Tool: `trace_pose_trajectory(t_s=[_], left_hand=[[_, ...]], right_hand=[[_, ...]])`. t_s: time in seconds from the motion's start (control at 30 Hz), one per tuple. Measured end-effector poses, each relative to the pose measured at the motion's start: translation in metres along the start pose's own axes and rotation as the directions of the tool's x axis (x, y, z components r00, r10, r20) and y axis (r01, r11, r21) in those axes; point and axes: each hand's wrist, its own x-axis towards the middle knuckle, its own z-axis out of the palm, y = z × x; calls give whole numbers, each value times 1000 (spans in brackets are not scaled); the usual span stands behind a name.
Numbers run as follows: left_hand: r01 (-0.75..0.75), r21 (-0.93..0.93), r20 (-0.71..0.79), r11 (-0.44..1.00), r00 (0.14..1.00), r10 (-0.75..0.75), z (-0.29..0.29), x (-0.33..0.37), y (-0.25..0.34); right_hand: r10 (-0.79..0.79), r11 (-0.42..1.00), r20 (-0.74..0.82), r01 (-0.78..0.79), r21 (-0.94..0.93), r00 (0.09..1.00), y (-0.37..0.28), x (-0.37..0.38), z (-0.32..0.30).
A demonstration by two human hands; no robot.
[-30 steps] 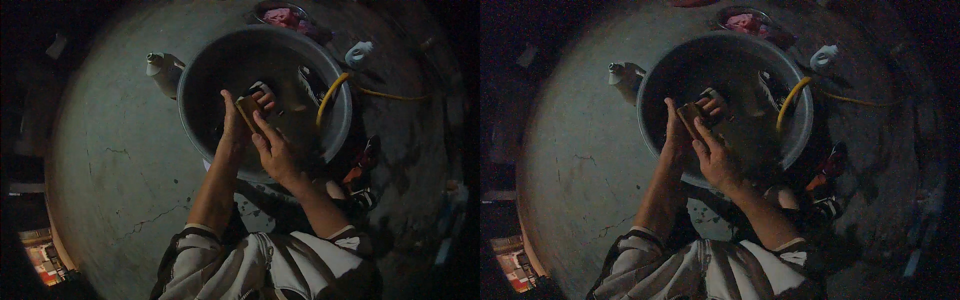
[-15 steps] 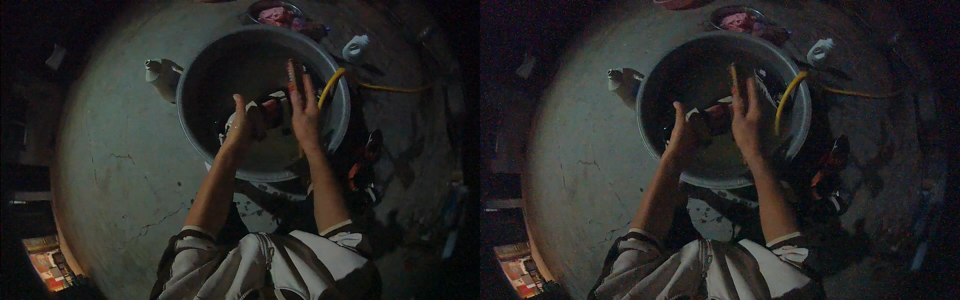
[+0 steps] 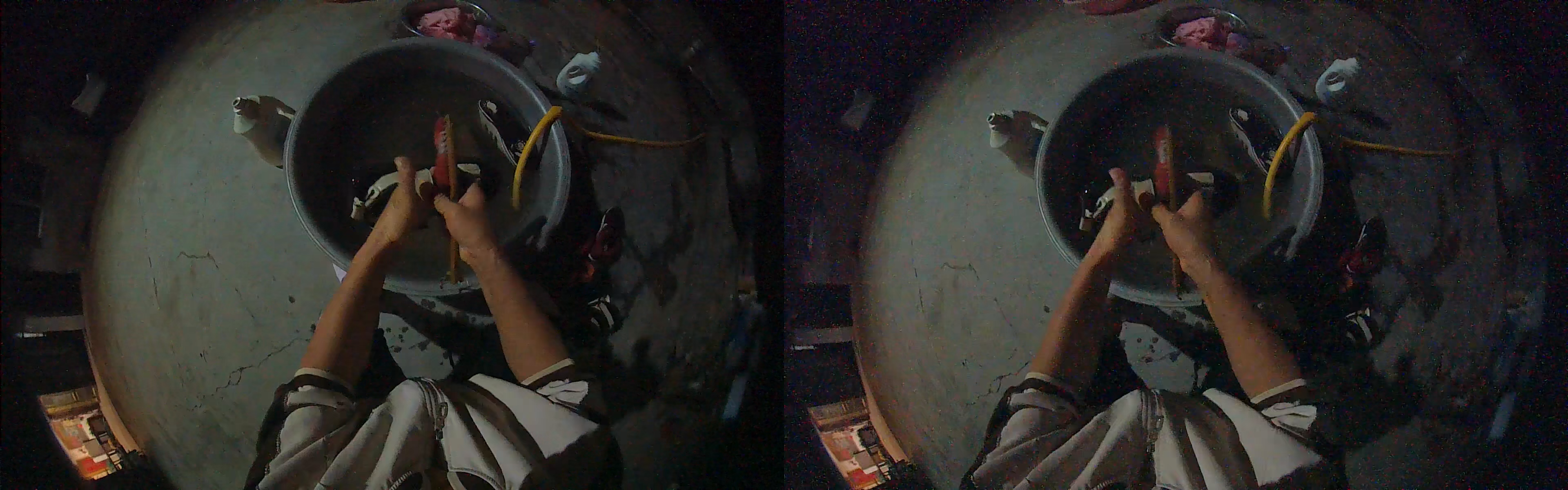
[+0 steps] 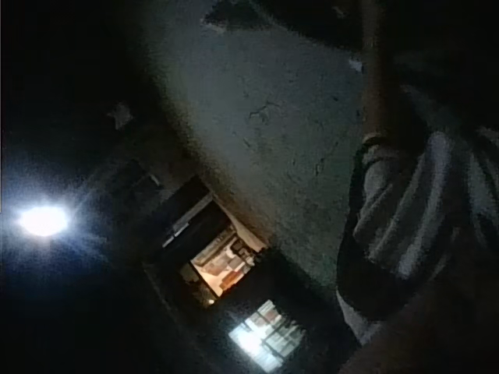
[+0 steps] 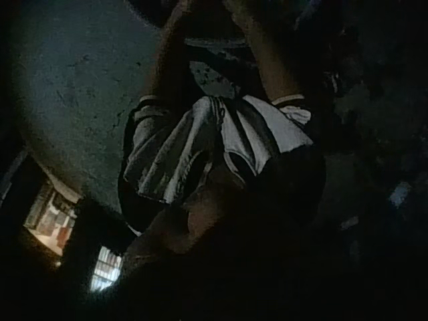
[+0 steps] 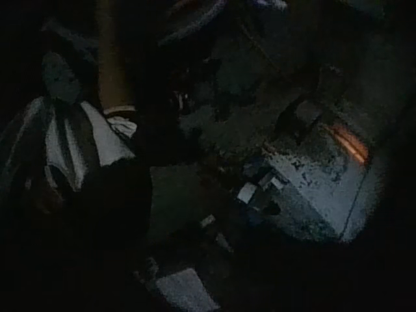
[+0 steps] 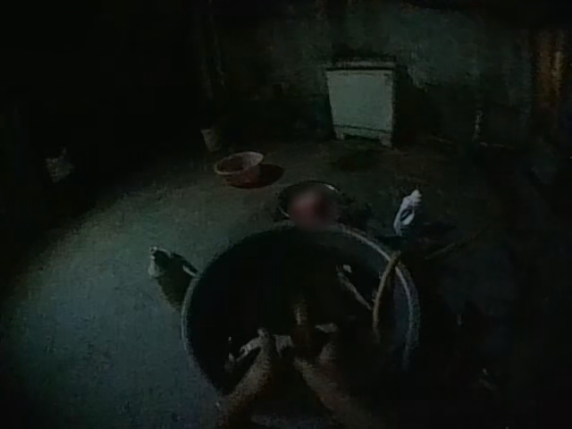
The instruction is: The person washes footwear in a large basin of soapy water by hand and with a brush, scrubbing the soles and sides of the shoes.
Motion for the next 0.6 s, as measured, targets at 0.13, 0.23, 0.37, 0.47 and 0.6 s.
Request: trace_pose_trajectory(t_s=[0.13, 0.23, 0.37, 0.47, 0.6], left_hand=[[5, -123, 28, 992, 1000, -2, -8, -10, 1], [-26, -107, -25, 994, 999, 24, -3, -26, 9], [-136, -210, 9, 968, 990, 141, -12, -18, -15], [-162, -283, -2, 945, 986, 168, -4, -27, -2], [-162, 39, 47, 986, 986, 160, -16, -34, 4]], right_hand=[[12, 978, -10, -9, 209, 1000, -8, -7, 8], [-50, 964, -7, 50, 261, 999, -9, -10, 8], [-109, 932, -84, 131, 339, 991, -6, -8, 17], [-64, 930, -94, 94, 354, 993, -24, -9, 8], [-268, 958, -29, 264, -111, 963, -27, -6, -4]])
